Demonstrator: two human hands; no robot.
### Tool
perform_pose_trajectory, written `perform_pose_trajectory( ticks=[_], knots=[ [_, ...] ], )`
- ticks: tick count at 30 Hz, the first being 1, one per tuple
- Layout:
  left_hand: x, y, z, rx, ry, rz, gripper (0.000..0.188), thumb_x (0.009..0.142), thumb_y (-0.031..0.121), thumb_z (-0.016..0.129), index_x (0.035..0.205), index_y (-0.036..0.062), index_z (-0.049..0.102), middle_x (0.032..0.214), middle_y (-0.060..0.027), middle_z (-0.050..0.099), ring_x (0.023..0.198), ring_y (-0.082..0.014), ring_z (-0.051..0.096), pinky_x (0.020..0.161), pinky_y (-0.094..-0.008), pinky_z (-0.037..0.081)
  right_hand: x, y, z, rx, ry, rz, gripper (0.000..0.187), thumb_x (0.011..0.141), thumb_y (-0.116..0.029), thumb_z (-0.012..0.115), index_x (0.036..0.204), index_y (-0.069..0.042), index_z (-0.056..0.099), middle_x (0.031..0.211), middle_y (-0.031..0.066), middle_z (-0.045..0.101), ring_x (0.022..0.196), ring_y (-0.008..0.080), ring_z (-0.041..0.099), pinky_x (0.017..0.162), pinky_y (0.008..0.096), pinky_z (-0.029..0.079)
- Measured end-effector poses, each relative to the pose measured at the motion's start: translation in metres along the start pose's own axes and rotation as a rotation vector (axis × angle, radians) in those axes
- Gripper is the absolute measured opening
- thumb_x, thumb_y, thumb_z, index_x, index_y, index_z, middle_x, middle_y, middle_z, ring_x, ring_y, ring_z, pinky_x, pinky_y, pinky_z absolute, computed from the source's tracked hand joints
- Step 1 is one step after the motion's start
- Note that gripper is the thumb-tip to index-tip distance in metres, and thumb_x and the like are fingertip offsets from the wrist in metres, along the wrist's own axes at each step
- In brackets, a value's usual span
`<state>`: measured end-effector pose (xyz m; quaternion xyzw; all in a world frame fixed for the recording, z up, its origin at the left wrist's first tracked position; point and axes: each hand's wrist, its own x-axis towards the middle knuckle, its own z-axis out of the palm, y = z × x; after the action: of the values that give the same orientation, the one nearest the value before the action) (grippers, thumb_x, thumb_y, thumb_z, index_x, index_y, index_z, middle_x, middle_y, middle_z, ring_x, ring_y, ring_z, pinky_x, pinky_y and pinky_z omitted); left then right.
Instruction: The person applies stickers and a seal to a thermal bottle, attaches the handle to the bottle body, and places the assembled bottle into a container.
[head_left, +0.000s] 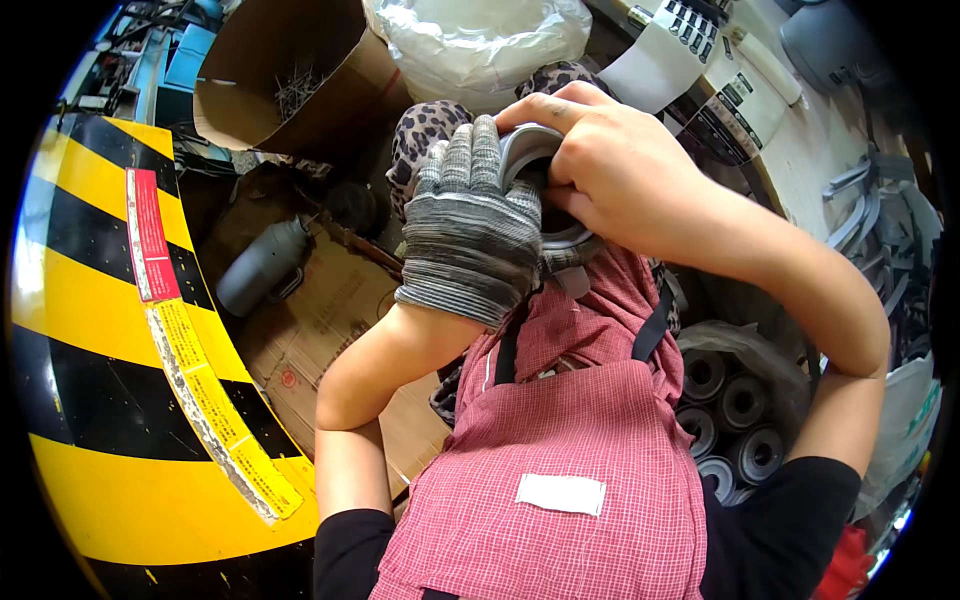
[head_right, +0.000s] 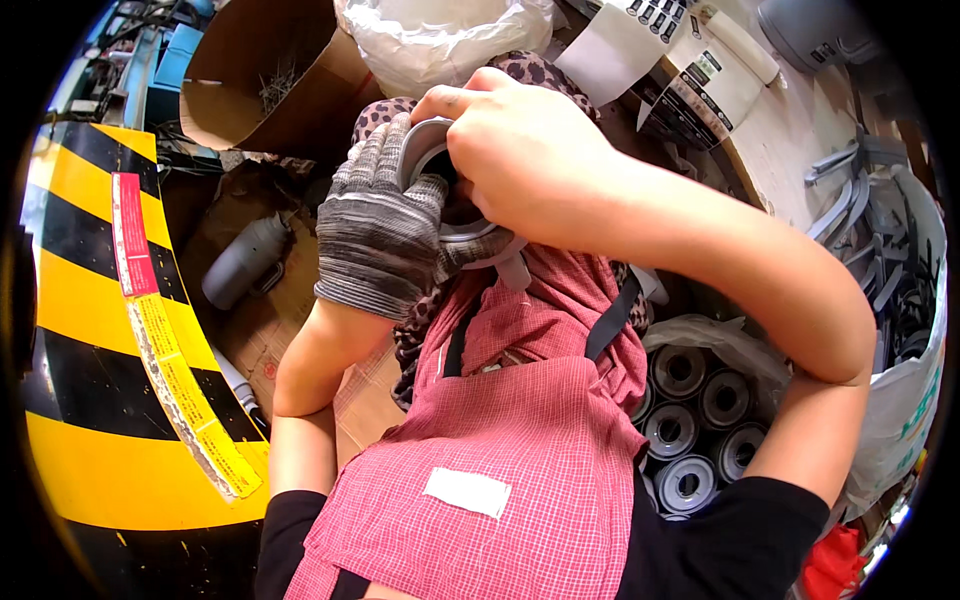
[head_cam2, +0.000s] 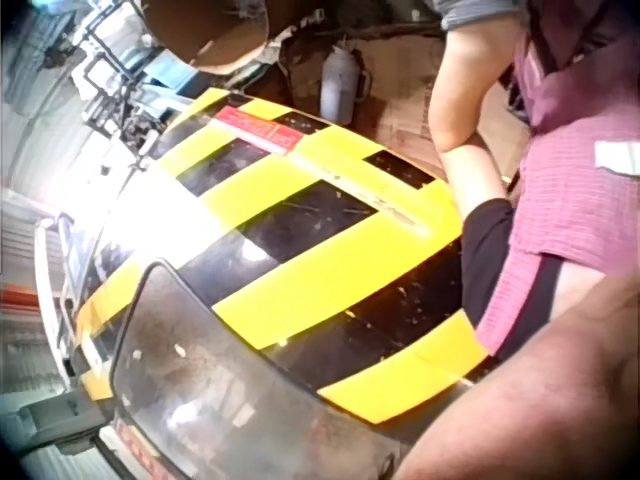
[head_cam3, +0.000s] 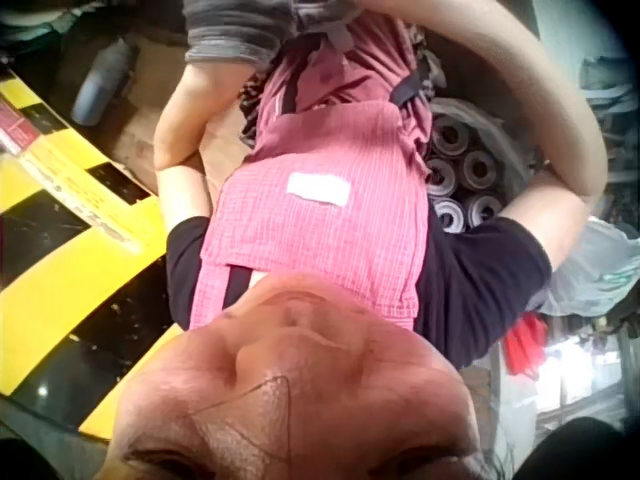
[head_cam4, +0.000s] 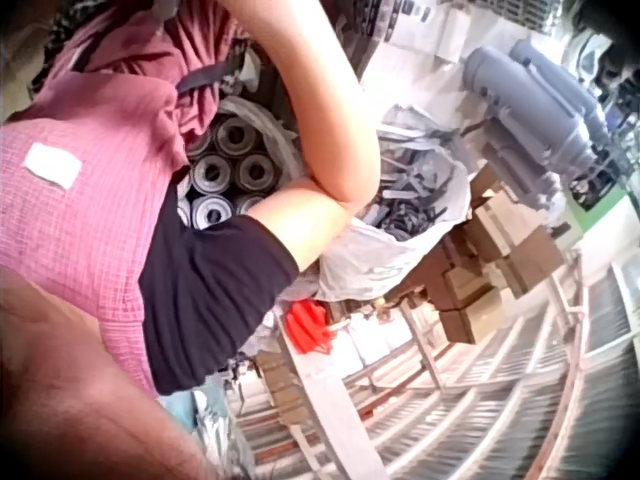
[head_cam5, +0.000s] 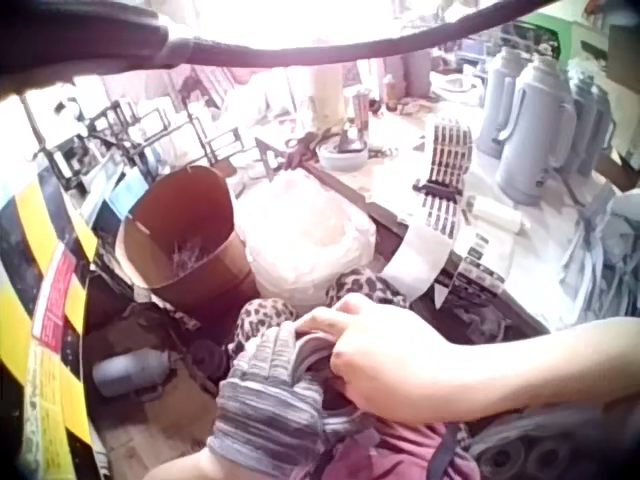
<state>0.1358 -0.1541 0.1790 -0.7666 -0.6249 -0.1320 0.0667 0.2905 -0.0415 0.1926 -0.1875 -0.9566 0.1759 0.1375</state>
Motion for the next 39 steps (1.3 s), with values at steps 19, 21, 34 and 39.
perform_pose_trajectory(
  ticks=[19,21,34,39],
  knots=[
    [0.031,-0.111,-0.076,-0.957,0.507,-0.207,0.056,0.098,0.043,0.052,0.129,-0.0034,0.055,0.141,-0.0275,0.056,0.122,-0.0428,0.062,0.101,-0.052,0.053,-0.133,0.253,-0.036,-0.478,0.755,0.509,0.034,0.091,-0.042,0.072,0.103,-0.011,0.077,0.121,0.0039,0.07,0.123,0.0271,0.053,0.105,0.0407,0.041],
    [0.055,-0.132,-0.058,-1.239,0.256,-0.225,0.052,0.098,0.041,0.059,0.129,-0.0002,0.059,0.129,-0.0187,0.063,0.114,-0.0301,0.064,0.096,-0.0436,0.054,-0.145,0.3,-0.006,-0.378,0.589,0.847,0.043,0.082,-0.052,0.077,0.104,-0.015,0.077,0.124,0.0011,0.067,0.127,0.029,0.049,0.105,0.0427,0.041],
    [0.095,-0.148,0.136,-1.409,0.087,-0.596,0.05,0.104,0.04,0.058,0.136,0.0014,0.057,0.126,-0.0078,0.064,0.113,-0.0146,0.058,0.1,-0.0281,0.047,-0.128,0.28,0.016,-0.493,0.772,0.799,0.021,0.089,-0.032,0.073,0.095,-0.014,0.08,0.096,0.0024,0.076,0.084,0.0239,0.073,0.075,0.0341,0.055],
    [0.034,-0.101,0.12,-1.279,0.292,-0.548,0.043,0.106,0.033,0.056,0.133,0.0,0.058,0.13,-0.0095,0.062,0.12,-0.0169,0.057,0.106,-0.0312,0.044,-0.13,0.257,0.019,-0.601,0.658,0.799,0.015,0.09,-0.028,0.071,0.091,-0.015,0.078,0.097,0.0029,0.075,0.086,0.0268,0.071,0.074,0.0387,0.055]
  ],
)
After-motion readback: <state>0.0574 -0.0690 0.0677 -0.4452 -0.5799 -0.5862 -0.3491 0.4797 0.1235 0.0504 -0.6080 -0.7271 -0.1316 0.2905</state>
